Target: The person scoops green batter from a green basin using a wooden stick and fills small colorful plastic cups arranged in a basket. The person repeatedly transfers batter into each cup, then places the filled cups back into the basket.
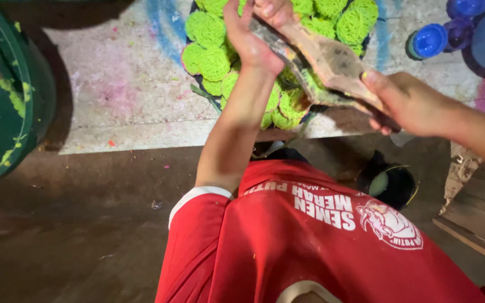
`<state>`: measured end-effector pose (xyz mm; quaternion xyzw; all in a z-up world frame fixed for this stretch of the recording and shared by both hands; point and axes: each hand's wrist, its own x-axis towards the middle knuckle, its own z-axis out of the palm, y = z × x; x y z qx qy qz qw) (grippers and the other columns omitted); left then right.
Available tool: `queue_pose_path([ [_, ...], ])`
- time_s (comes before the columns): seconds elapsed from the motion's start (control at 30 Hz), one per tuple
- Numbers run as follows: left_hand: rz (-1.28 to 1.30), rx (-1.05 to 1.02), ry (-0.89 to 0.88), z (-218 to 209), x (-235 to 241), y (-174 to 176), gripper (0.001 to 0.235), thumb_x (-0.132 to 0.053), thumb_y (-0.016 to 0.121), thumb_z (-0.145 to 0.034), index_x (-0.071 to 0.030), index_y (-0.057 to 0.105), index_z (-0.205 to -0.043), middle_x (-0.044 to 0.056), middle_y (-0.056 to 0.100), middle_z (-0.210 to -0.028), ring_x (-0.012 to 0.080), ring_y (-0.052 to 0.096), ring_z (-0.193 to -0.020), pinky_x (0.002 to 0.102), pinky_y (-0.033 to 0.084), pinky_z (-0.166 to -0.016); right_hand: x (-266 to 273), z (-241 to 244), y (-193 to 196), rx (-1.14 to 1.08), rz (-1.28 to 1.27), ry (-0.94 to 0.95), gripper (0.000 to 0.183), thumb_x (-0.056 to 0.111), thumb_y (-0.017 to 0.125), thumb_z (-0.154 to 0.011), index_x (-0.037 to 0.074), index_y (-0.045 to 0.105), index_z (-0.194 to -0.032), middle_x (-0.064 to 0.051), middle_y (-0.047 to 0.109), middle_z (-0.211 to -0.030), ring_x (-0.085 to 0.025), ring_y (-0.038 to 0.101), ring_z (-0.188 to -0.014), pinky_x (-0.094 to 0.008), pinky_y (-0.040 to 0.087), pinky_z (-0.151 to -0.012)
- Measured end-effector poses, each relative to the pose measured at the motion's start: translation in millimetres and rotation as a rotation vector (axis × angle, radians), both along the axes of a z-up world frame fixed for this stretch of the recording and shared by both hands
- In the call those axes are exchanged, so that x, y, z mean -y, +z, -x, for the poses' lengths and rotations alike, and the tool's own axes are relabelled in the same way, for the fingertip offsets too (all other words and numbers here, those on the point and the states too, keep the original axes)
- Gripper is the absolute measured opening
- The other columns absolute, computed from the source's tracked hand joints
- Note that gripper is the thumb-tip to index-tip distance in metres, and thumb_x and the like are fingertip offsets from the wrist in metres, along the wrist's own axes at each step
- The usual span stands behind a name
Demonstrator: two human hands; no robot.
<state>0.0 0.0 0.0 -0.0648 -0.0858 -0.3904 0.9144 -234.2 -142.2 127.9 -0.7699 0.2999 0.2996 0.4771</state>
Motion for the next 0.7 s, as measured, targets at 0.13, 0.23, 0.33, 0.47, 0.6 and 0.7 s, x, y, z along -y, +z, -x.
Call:
queue_pose_path([
  [0.13, -0.227, 0.115, 0.146, -7.4, 17.9, 13.0, 0.068, -0.069, 0.035, -0.110, -0.006, 0.055, -0.090, 0.008, 0.064, -0.078, 0.0284, 0.063, -0.075, 0.052, 0.052, -0.081, 13.9, -2.0, -4.0, 0.135, 0.075, -0.014, 0.076, 0.061, 0.026, -0.105, 0.000, 0.068, -0.089, -0.012, 0.066, -0.065, -0.022, 0.062, -0.056, -0.039, 0.051, -0.057],
  [0.23, -0.674, 0.078, -0.052, -17.1, -3.7, 26.3, 0.073, -0.072, 0.027, -0.097, -0.004, 0.053, -0.111, 0.008, 0.068, -0.088, 0.0245, 0.066, -0.081, 0.049, 0.051, -0.081, 25.0, 1.5, -9.5, 0.209, 0.040, 0.002, 0.074, 0.060, 0.027, -0.106, 0.001, 0.068, -0.090, -0.009, 0.066, -0.066, -0.020, 0.060, -0.057, -0.037, 0.047, -0.054],
  [0.33, -1.084, 0.374, -0.412, 4.8, -48.8, 32.5, 0.099, -0.076, 0.012, -0.095, -0.001, 0.046, -0.152, 0.006, 0.070, -0.098, 0.0135, 0.065, -0.074, 0.035, 0.047, -0.064, 41.0, 6.8, -13.3, 0.217, -0.049, -0.024, 0.069, 0.058, 0.030, -0.103, 0.002, 0.068, -0.093, -0.008, 0.068, -0.070, -0.019, 0.060, -0.058, -0.035, 0.046, -0.051],
  [0.47, -1.201, 0.573, -0.585, 37.3, -75.8, 27.0, 0.091, -0.072, 0.019, -0.096, -0.007, 0.030, -0.160, 0.010, 0.072, -0.110, 0.0080, 0.051, -0.050, 0.020, 0.032, -0.039, 43.4, 16.7, -39.2, 0.382, -0.169, -0.045, 0.066, 0.056, 0.031, -0.108, 0.001, 0.065, -0.095, -0.009, 0.068, -0.074, -0.016, 0.064, -0.063, -0.030, 0.051, -0.057],
  [0.6, -1.251, 1.146, -0.248, 58.0, -98.0, 22.9, 0.078, -0.032, 0.050, -0.099, -0.010, 0.015, -0.165, 0.013, 0.076, -0.129, 0.0225, 0.059, -0.065, 0.035, 0.050, -0.061, 46.1, 21.2, -73.8, 0.447, -0.227, -0.254, 0.061, 0.054, 0.037, -0.108, -0.002, 0.061, -0.102, -0.012, 0.064, -0.079, -0.019, 0.060, -0.063, -0.034, 0.049, -0.057],
  [0.7, -1.552, 1.823, 0.033, 89.8, -136.2, 32.4, 0.085, -0.020, 0.052, -0.093, -0.018, 0.009, -0.166, 0.006, 0.074, -0.130, 0.0345, 0.073, -0.082, 0.047, 0.057, -0.077, 47.6, 44.6, -86.1, 0.677, -0.359, -0.431, 0.068, 0.064, 0.035, -0.108, 0.002, 0.062, -0.111, -0.006, 0.065, -0.084, -0.014, 0.060, -0.069, -0.029, 0.050, -0.064],
])
